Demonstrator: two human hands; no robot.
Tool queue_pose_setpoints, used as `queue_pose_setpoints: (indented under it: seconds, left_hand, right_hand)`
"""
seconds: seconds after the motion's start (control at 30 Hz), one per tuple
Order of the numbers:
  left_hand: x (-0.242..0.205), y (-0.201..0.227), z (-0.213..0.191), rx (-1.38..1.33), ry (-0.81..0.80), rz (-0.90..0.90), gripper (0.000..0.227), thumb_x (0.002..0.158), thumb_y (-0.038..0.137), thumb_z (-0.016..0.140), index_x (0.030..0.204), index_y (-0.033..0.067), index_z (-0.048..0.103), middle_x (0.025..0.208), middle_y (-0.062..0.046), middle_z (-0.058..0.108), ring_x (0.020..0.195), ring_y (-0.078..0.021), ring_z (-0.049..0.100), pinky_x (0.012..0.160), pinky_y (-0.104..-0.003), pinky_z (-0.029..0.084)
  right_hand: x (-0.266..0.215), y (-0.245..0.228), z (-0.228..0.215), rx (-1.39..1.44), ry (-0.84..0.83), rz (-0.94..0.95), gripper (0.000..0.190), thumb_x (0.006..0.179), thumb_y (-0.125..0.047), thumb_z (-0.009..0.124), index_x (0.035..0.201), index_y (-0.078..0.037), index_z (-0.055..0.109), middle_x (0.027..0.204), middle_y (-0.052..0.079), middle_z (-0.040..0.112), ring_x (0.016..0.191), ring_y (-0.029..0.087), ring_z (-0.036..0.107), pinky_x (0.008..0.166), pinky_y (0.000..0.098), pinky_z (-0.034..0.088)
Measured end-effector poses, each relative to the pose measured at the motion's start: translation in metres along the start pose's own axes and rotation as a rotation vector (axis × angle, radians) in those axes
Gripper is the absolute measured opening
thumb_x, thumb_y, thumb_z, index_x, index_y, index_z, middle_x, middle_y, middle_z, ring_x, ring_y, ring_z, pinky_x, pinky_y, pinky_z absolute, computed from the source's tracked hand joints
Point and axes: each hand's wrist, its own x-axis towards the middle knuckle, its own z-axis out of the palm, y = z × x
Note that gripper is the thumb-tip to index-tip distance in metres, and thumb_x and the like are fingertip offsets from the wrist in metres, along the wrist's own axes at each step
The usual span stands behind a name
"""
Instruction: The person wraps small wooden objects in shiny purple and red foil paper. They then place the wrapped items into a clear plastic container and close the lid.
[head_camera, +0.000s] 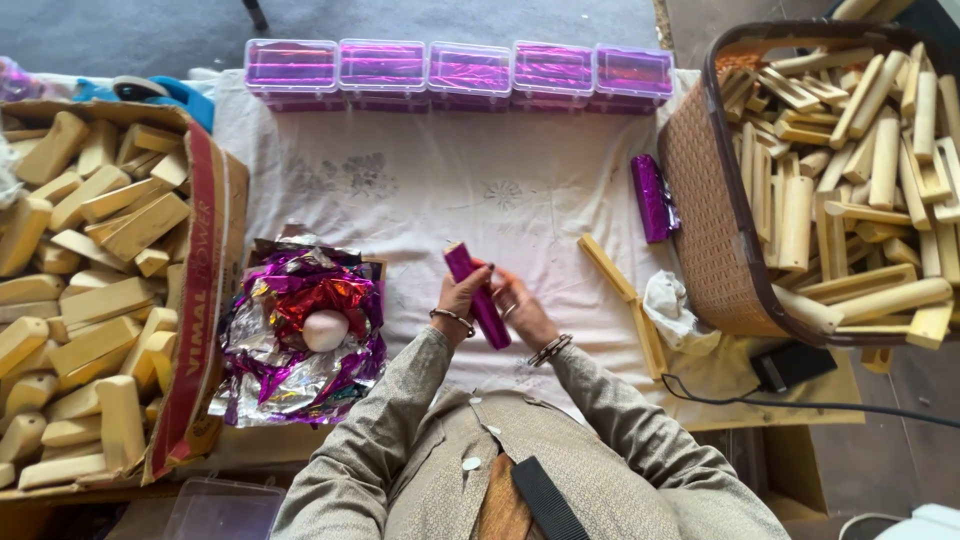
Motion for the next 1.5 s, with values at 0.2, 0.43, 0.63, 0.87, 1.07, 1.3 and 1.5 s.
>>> queue_pose_setpoints:
  seconds: [0.2, 0.43, 0.63, 0.87, 1.07, 1.3, 1.5]
  left_hand:
    - [0.016, -0.025, -0.022, -0.302, 0.0, 0.057, 0.025, 0.088, 0.003, 0.074, 0.108, 0.0033, 0.06, 0.09, -0.007, 0.069, 0.073, -0.0184, 0.068, 0.068, -0.035, 0.059]
    - [0.019, -0.015, -0.036, -0.31, 0.018, 0.036, 0.028, 0.089, 0.001, 0.074, 0.113, 0.0067, 0.059, 0.092, -0.008, 0.068, 0.081, -0.024, 0.072, 0.078, -0.04, 0.064]
    - [0.028, -0.026, -0.092, -0.055, 0.247, -0.106, 0.029, 0.095, 0.012, 0.07, 0.123, 0.0122, 0.061, 0.103, -0.003, 0.073, 0.095, -0.0171, 0.073, 0.081, -0.033, 0.06]
    - [0.028, -0.087, -0.167, 0.45, 0.182, -0.244, 0.027, 0.096, 0.01, 0.067, 0.123, 0.0063, 0.064, 0.097, -0.008, 0.075, 0.077, -0.0196, 0.075, 0.063, -0.031, 0.059]
    - [0.024, -0.081, -0.169, 0.459, 0.116, -0.218, 0.026, 0.099, 0.009, 0.061, 0.124, 0.0044, 0.062, 0.09, -0.01, 0.074, 0.072, -0.0206, 0.075, 0.06, -0.032, 0.061]
    - [0.016, -0.068, -0.154, 0.538, 0.157, -0.226, 0.024, 0.099, 0.007, 0.061, 0.123, 0.0042, 0.064, 0.088, -0.011, 0.076, 0.071, -0.0201, 0.075, 0.058, -0.032, 0.063]
    - [0.017, -0.065, -0.153, 0.54, 0.155, -0.236, 0.025, 0.099, 0.008, 0.059, 0.124, 0.0048, 0.063, 0.088, -0.012, 0.076, 0.07, -0.0202, 0.075, 0.057, -0.031, 0.063]
  right_hand:
    - [-0.034, -0.014, 0.012, -0.041, -0.219, 0.229, 0.048, 0.104, -0.041, 0.053, 0.139, -0.009, 0.046, 0.108, 0.008, 0.065, 0.09, 0.016, 0.066, 0.079, 0.0345, 0.06]
    - [-0.043, -0.051, -0.03, -0.622, -0.202, 0.23, 0.036, 0.105, -0.039, 0.052, 0.132, -0.015, 0.052, 0.097, 0.009, 0.07, 0.081, 0.02, 0.064, 0.077, 0.0395, 0.056]
    - [-0.022, 0.018, -0.122, -0.836, 0.203, 0.058, 0.031, 0.098, -0.028, 0.064, 0.123, -0.011, 0.058, 0.101, 0.013, 0.069, 0.094, 0.03, 0.066, 0.084, 0.0469, 0.051]
    - [0.021, 0.059, -0.222, -1.003, 0.785, 0.246, 0.043, 0.091, -0.039, 0.075, 0.122, -0.01, 0.065, 0.119, 0.017, 0.06, 0.111, 0.036, 0.06, 0.095, 0.0501, 0.048]
    - [0.053, 0.041, -0.238, -1.008, 1.004, 0.357, 0.047, 0.089, -0.042, 0.077, 0.123, -0.012, 0.067, 0.119, 0.015, 0.061, 0.115, 0.037, 0.058, 0.094, 0.0523, 0.048]
    - [0.078, 0.038, -0.245, -1.073, 1.12, 0.474, 0.046, 0.087, -0.042, 0.079, 0.121, -0.014, 0.067, 0.121, 0.012, 0.064, 0.118, 0.033, 0.059, 0.096, 0.0505, 0.049]
    - [0.073, 0.017, -0.231, -1.101, 1.091, 0.518, 0.046, 0.085, -0.04, 0.083, 0.117, -0.012, 0.065, 0.121, 0.011, 0.063, 0.117, 0.034, 0.059, 0.094, 0.051, 0.05]
